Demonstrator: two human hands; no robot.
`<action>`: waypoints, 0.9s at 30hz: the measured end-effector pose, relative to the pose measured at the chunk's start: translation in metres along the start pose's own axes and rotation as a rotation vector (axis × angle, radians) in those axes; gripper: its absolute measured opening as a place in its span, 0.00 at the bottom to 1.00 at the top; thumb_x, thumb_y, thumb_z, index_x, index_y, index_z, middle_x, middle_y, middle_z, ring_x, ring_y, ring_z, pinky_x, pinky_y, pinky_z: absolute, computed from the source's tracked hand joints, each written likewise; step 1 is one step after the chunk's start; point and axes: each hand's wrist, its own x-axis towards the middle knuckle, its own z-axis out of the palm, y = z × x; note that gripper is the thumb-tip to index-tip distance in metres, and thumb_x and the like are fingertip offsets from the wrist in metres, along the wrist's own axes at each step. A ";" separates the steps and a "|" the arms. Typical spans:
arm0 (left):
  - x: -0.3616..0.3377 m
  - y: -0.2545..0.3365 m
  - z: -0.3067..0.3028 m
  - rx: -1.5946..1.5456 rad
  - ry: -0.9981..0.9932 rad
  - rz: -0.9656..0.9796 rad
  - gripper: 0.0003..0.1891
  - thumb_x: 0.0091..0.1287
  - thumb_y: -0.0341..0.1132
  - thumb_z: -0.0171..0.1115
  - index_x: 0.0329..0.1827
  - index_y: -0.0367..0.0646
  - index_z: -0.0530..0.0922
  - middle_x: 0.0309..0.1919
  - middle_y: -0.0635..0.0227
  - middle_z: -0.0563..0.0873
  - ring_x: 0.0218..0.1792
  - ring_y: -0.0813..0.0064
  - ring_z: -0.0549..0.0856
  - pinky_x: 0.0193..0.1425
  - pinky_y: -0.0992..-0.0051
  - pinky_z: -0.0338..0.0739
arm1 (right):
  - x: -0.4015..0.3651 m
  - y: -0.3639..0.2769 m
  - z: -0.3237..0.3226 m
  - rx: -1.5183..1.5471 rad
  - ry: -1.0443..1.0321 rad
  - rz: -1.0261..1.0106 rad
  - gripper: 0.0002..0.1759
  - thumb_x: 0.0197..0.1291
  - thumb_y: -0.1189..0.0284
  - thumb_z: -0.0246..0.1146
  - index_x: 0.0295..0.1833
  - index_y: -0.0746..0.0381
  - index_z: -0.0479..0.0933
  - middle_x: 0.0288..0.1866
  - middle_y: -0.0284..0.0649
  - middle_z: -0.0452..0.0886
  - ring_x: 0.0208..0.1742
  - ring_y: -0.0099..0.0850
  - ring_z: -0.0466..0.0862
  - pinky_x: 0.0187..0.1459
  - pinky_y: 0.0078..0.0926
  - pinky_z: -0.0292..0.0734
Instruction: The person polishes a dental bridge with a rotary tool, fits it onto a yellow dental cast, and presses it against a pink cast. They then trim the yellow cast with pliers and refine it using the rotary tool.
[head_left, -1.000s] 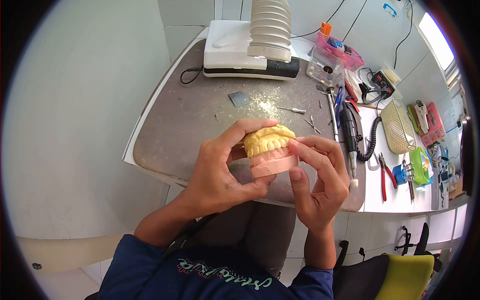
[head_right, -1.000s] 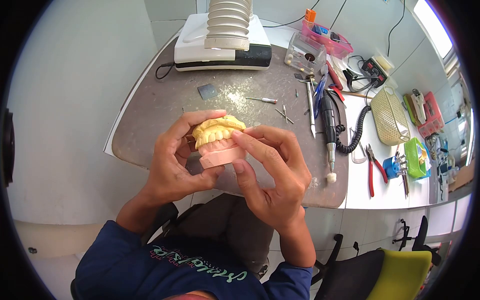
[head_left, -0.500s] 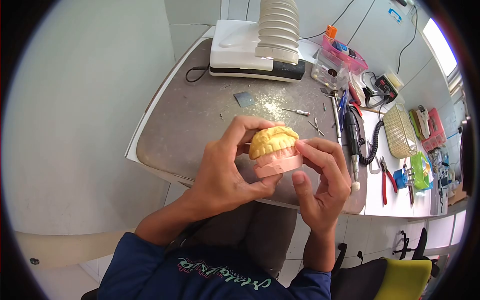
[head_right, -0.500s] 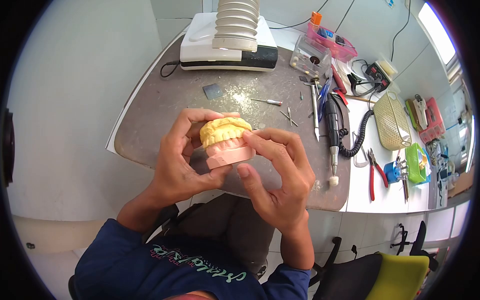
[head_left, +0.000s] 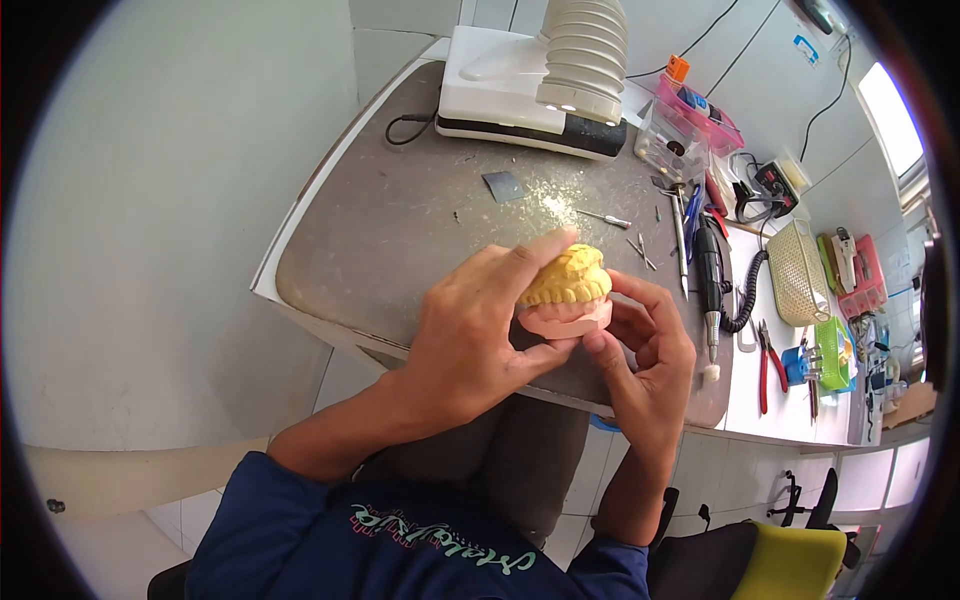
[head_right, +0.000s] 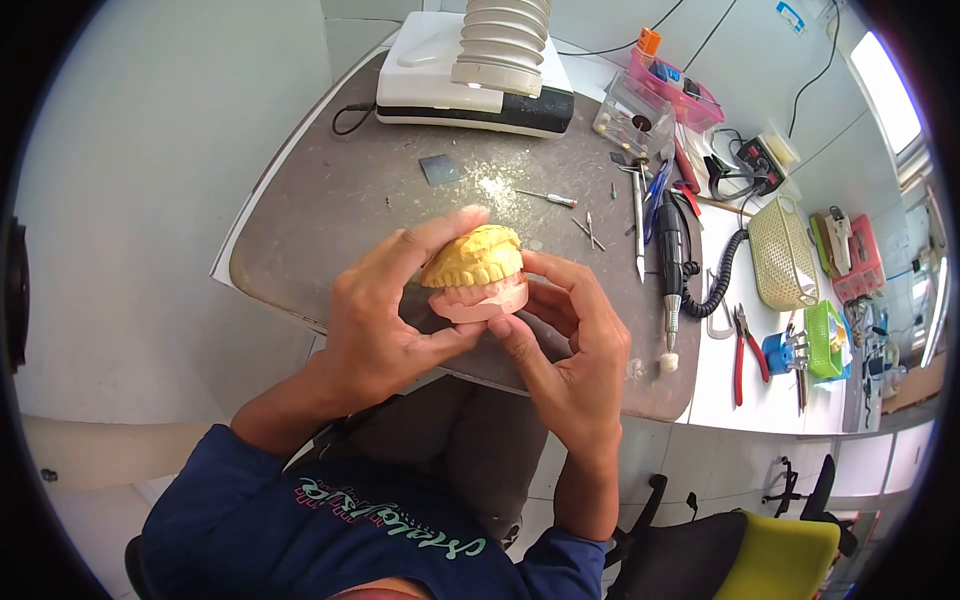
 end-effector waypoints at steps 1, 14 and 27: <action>0.000 -0.001 0.000 -0.008 0.011 -0.015 0.37 0.47 0.30 0.77 0.66 0.45 0.77 0.53 0.61 0.86 0.45 0.61 0.87 0.51 0.67 0.82 | 0.000 0.000 0.000 0.004 0.000 0.005 0.26 0.58 0.74 0.73 0.60 0.69 0.75 0.53 0.45 0.81 0.54 0.35 0.86 0.56 0.31 0.83; -0.003 -0.006 0.008 0.106 0.106 0.170 0.39 0.49 0.34 0.79 0.69 0.43 0.75 0.48 0.62 0.87 0.40 0.64 0.85 0.44 0.69 0.81 | 0.000 0.000 0.002 0.024 0.001 0.022 0.23 0.64 0.74 0.69 0.62 0.70 0.74 0.51 0.45 0.83 0.53 0.33 0.86 0.55 0.28 0.83; -0.005 -0.005 0.007 0.114 0.037 0.151 0.40 0.54 0.36 0.76 0.71 0.37 0.70 0.44 0.60 0.85 0.42 0.60 0.82 0.47 0.65 0.80 | 0.001 0.002 0.001 0.006 -0.007 0.046 0.21 0.66 0.75 0.67 0.61 0.70 0.74 0.48 0.45 0.85 0.50 0.29 0.86 0.51 0.25 0.83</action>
